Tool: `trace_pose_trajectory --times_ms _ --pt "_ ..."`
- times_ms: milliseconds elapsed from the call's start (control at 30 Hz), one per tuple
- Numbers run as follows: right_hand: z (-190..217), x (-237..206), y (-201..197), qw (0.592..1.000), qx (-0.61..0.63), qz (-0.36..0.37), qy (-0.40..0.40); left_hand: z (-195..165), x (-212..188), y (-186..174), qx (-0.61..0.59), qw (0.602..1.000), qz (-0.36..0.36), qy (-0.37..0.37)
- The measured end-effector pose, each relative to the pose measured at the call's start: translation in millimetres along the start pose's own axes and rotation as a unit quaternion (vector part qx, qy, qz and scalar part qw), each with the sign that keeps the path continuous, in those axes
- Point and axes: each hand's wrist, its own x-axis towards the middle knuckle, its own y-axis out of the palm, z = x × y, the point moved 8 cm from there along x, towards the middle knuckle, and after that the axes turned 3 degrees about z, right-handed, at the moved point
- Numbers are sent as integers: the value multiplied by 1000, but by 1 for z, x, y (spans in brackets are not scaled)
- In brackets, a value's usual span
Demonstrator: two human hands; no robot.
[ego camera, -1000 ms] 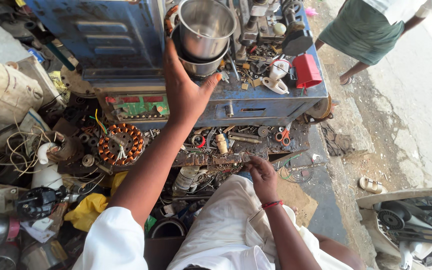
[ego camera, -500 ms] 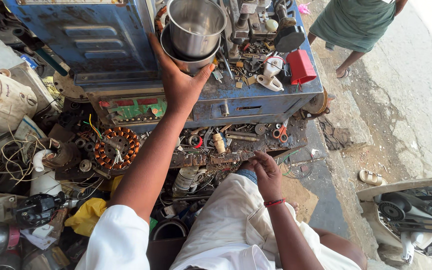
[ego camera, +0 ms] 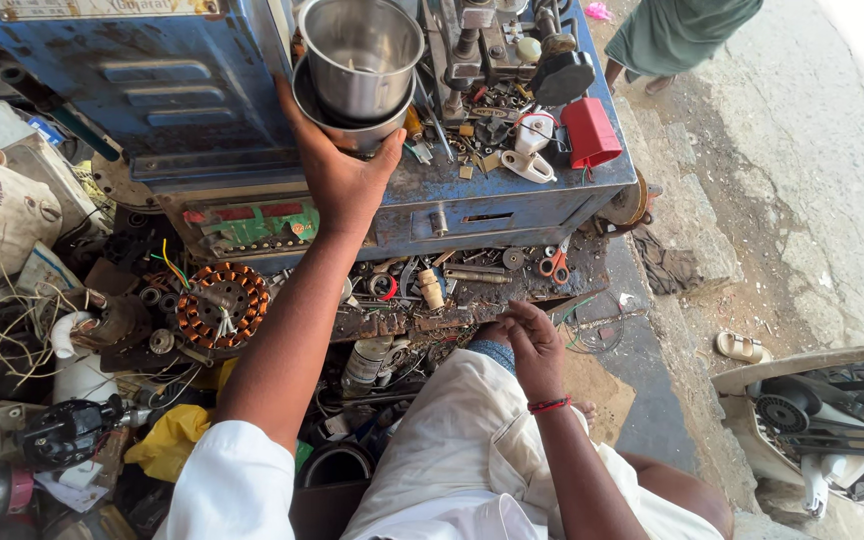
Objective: The person sits at a cluttered repair workbench and repairs a mixer grinder. They handle a red plastic part and a heating element coil, place a steel cup on the machine, unscrew and reposition parts using a screwdriver, and sort small components on the bench.
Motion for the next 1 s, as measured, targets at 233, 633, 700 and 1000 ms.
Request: trace_pose_trajectory --times_ms 233,633,700,1000 --pt "-5 -1 3 999 51 0 -4 -3 -3 -3 89 995 -51 12" --pt "-1 -5 10 997 80 11 8 -9 -21 -7 142 988 -65 2" --pt "1 -5 11 997 77 8 16 -23 -32 -11 194 978 -69 21" --pt "4 -13 12 994 110 18 -3 -64 -31 45 333 921 179 98"
